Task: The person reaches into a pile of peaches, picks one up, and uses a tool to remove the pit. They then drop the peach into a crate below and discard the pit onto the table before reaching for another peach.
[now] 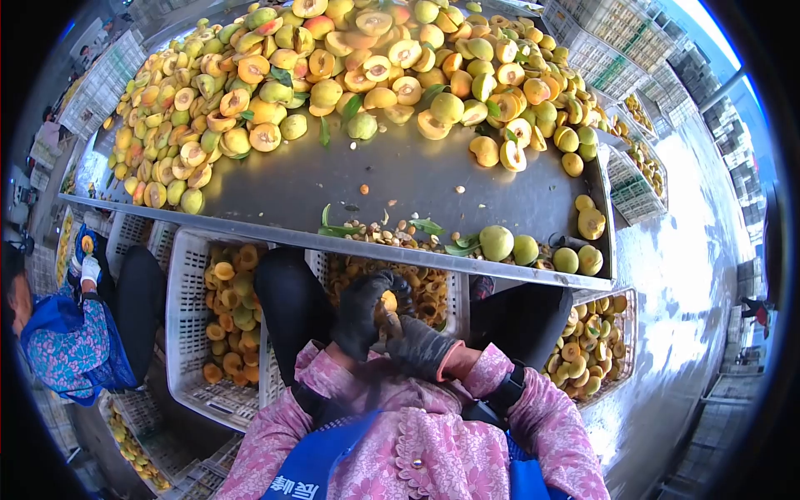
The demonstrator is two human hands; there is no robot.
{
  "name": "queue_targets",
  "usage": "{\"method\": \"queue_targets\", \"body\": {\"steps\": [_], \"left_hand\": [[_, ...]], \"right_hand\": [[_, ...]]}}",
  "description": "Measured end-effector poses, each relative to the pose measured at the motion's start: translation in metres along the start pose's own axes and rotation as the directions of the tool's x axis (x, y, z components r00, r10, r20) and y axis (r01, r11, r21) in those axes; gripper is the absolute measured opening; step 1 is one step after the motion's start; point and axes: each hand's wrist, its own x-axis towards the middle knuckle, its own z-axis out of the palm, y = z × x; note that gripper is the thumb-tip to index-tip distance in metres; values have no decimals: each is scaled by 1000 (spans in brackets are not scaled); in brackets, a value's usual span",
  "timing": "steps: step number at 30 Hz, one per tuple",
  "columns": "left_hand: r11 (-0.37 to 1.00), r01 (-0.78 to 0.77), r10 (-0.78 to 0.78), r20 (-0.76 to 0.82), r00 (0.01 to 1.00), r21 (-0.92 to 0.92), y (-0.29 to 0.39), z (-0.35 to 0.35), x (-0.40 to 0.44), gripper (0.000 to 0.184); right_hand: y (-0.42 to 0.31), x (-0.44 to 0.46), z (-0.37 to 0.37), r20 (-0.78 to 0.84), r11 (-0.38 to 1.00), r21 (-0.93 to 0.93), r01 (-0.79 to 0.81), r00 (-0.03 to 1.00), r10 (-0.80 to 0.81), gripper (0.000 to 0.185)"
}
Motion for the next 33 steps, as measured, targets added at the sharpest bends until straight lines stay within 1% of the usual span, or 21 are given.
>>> {"method": "queue_targets", "body": {"steps": [2, 4, 7, 8, 10, 12, 13, 15, 17, 19, 20, 21, 22, 23, 24, 25, 28, 30, 31, 32, 33], "left_hand": [[999, 20, -21, 18, 1000, 45, -11, 0, -2, 18], [962, -127, 107, 92, 990, 242, 10, 0, -2, 19], [948, -186, 159, 120, 980, 259, 23, 1, -2, 17], [996, 10, -15, 51, 999, 89, 22, 3, -2, 18], [888, 365, -378, 9, 926, -281, 19, 9, -2, 19], [922, 307, -319, -14, 948, -237, 18, 9, -3, 21], [938, 274, -288, -38, 957, -214, 18, 9, -3, 22], [965, 206, -224, -98, 970, -162, 21, 11, -3, 23], [961, 199, -228, -143, 963, -192, 23, 13, -4, 23], [919, 244, -304, -164, 938, -309, 25, 13, -3, 24], [978, 146, -176, -212, 961, -148, 25, 13, -5, 21], [999, 46, -40, -238, 970, 20, 25, 13, -7, 19], [998, 56, -59, -250, 966, -19, 18, 11, -9, 19], [996, 65, -79, -262, 962, -59, 11, 9, -10, 19], [936, 178, -255, -239, 937, -304, -14, 3, -8, 20], [804, 274, -417, -173, 892, -527, -16, 1, -6, 22], [787, 199, -330, -126, 936, -584, 17, 7, -7, 25], [936, 90, -102, -19, 995, -341, 10, 3, -5, 25], [976, 7, 6, 58, 998, -217, 9, 0, -4, 26], [995, -88, 93, 102, 990, -52, 9, -5, -2, 25], [976, -186, 168, 156, 973, 110, 15, -10, 0, 25]], "right_hand": [[-2, 4, 12, 32, 888, 181, -423, 905, 425, 30], [-3, 3, 11, 34, 898, 162, -410, 911, 410, 29], [20, 2, 21, 123, 932, 207, -297, 953, 276, 30], [31, 0, 28, 163, 939, 240, -246, 964, 210, 31], [31, -3, 35, 71, 986, 59, -158, 986, 154, 26], [29, -3, 34, 47, 990, 44, -135, 990, 133, 23], [26, -2, 30, 64, 981, 124, -152, 987, 145, 22], [17, 3, 15, 150, 992, 87, -92, 986, 79, 21], [-5, 10, -12, 306, 988, -127, 85, 951, -42, 35], [6, 4, 1, 200, 998, -43, 51, 979, -42, 30], [9, 3, 5, 147, 999, 0, 39, 988, -39, 27], [5, 5, 5, 148, 983, 138, -119, 984, 99, 24], [-1, 8, 3, 168, 923, 271, -272, 958, 233, 21], [-1, 8, 5, 210, 859, 380, -342, 937, 280, 18], [0, 8, 6, 251, 777, 479, -409, 912, 326, 16], [7, 7, 9, 291, 722, 560, -407, 912, 288, 15], [7, 7, 4, 328, 730, 547, -410, 907, 264, 17], [0, 7, -5, 185, 925, 330, -188, 974, 132, 18], [-2, 6, -10, 78, 994, 106, 42, 996, -50, 18], [-2, 5, -12, 16, 957, -144, 251, 968, -251, 18], [2, 4, -6, 4, 997, -19, 69, 998, -69, 19]]}}
